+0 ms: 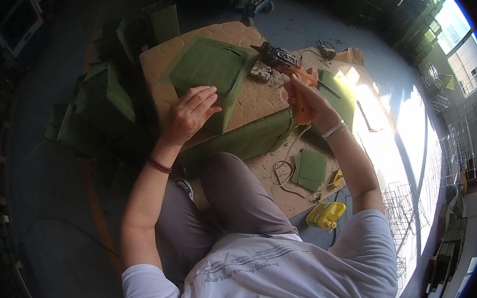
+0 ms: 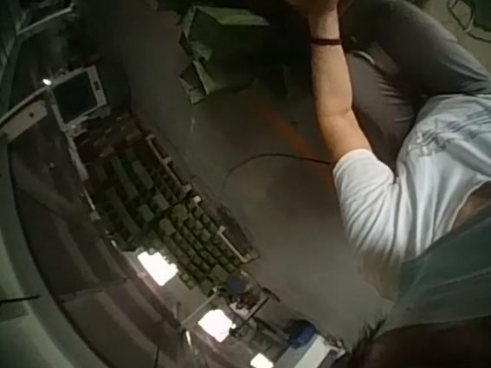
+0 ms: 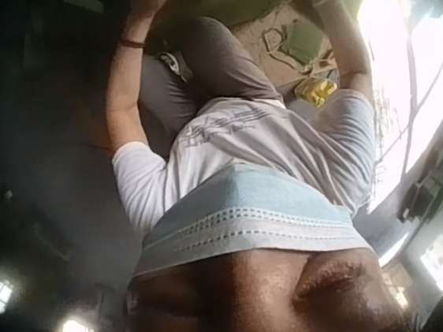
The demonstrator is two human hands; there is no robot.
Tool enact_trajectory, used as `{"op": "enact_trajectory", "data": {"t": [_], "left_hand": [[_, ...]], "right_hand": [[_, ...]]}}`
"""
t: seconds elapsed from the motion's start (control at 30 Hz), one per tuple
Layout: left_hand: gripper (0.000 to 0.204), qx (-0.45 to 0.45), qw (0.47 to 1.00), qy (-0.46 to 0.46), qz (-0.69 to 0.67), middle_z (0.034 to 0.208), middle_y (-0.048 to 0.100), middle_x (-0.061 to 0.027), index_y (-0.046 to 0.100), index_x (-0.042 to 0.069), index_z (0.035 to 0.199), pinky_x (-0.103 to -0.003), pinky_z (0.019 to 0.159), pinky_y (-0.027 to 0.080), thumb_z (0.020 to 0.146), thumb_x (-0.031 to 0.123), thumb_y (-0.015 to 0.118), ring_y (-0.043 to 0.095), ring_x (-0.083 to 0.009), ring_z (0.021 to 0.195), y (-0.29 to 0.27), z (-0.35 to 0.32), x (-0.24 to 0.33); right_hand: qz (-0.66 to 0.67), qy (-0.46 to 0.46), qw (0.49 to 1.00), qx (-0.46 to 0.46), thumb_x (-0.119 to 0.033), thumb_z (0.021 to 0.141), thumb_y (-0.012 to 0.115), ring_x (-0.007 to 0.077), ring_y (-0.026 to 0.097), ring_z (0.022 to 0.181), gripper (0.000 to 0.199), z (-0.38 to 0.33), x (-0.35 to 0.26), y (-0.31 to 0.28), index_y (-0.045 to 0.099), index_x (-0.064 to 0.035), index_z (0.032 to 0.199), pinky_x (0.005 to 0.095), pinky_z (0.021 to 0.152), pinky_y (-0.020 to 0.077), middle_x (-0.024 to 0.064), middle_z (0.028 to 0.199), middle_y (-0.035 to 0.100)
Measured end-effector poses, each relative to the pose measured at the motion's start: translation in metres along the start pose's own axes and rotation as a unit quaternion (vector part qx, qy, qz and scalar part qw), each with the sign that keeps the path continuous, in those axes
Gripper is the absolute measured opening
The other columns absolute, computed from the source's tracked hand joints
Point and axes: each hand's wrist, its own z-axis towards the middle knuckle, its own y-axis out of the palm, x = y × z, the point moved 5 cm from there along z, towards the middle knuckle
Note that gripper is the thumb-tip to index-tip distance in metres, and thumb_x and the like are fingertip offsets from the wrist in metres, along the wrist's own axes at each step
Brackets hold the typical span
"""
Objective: Applying adhesive and assembling green padded fabric covers onto foam or wire frames to create upholstered products.
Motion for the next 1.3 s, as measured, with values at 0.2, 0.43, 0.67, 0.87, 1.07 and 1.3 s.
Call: {"op": "enact_trajectory", "data": {"t": [0.2,0.43,0.67,0.87,1.07,1.3], "left_hand": [[0.039,0.000,0.990,-0.075,0.119,0.117,0.061,-0.0073,0.061,0.005,0.113,-0.043,0.104,0.041,0.075,0.009,0.072,0.057,-0.0255,0.112,-0.028,0.005,-0.039],[0.027,-0.003,0.976,-0.060,0.209,0.090,0.065,-0.0030,0.064,0.007,0.101,-0.029,0.072,0.054,0.075,0.008,0.068,0.063,-0.0182,0.087,-0.011,0.005,-0.026],[0.021,-0.032,0.968,-0.079,0.237,0.084,0.057,-0.0033,0.062,0.005,0.095,-0.029,0.069,0.053,0.074,0.006,0.062,0.059,-0.0178,0.084,0.007,0.023,0.005],[0.016,0.016,0.969,-0.076,0.235,0.087,0.061,-0.0029,0.065,0.004,0.090,-0.031,0.066,0.052,0.074,0.000,0.067,0.060,-0.0196,0.082,0.000,0.020,0.003],[0.017,0.022,0.971,-0.107,0.211,0.088,0.062,-0.0041,0.065,0.003,0.090,-0.031,0.067,0.052,0.073,-0.001,0.067,0.060,-0.0207,0.083,-0.009,0.014,0.003],[0.026,-0.010,0.970,-0.096,0.221,0.092,0.062,-0.0043,0.064,0.002,0.093,-0.030,0.073,0.053,0.067,-0.003,0.063,0.060,-0.0208,0.088,-0.009,0.010,0.012]], "right_hand": [[0.095,-0.015,0.994,-0.047,-0.040,0.091,0.060,0.0106,0.053,0.061,0.028,-0.021,0.011,0.000,0.055,-0.0127,0.097,0.0258,0.055,0.0480,-0.0014,0.077,0.058],[0.134,0.031,0.988,-0.074,-0.042,0.093,0.055,0.0116,0.051,0.062,0.030,-0.027,0.047,-0.005,0.051,-0.0127,0.097,0.0275,0.056,0.0460,-0.0010,0.077,0.054],[0.239,0.004,0.968,-0.078,-0.041,0.094,0.053,0.0119,0.051,0.062,0.028,-0.032,0.054,-0.017,0.053,-0.0137,0.093,0.0275,0.056,0.0458,-0.0015,0.075,0.054],[0.219,-0.012,0.972,-0.080,-0.036,0.094,0.056,0.0151,0.052,0.065,0.028,-0.046,0.068,-0.011,0.050,-0.0138,0.110,0.0311,0.060,0.0479,0.0006,0.082,0.055],[0.263,-0.093,0.942,-0.189,-0.017,0.086,0.064,0.0221,0.060,0.102,0.037,-0.056,0.068,0.020,0.049,-0.0080,0.120,0.0314,0.076,0.0523,0.0119,0.122,0.057],[0.243,-0.121,0.935,-0.227,-0.005,0.078,0.066,0.0291,0.053,0.117,0.042,-0.046,0.086,0.039,0.050,-0.0060,0.117,0.0429,0.101,0.0401,0.0147,0.125,0.055]]}}
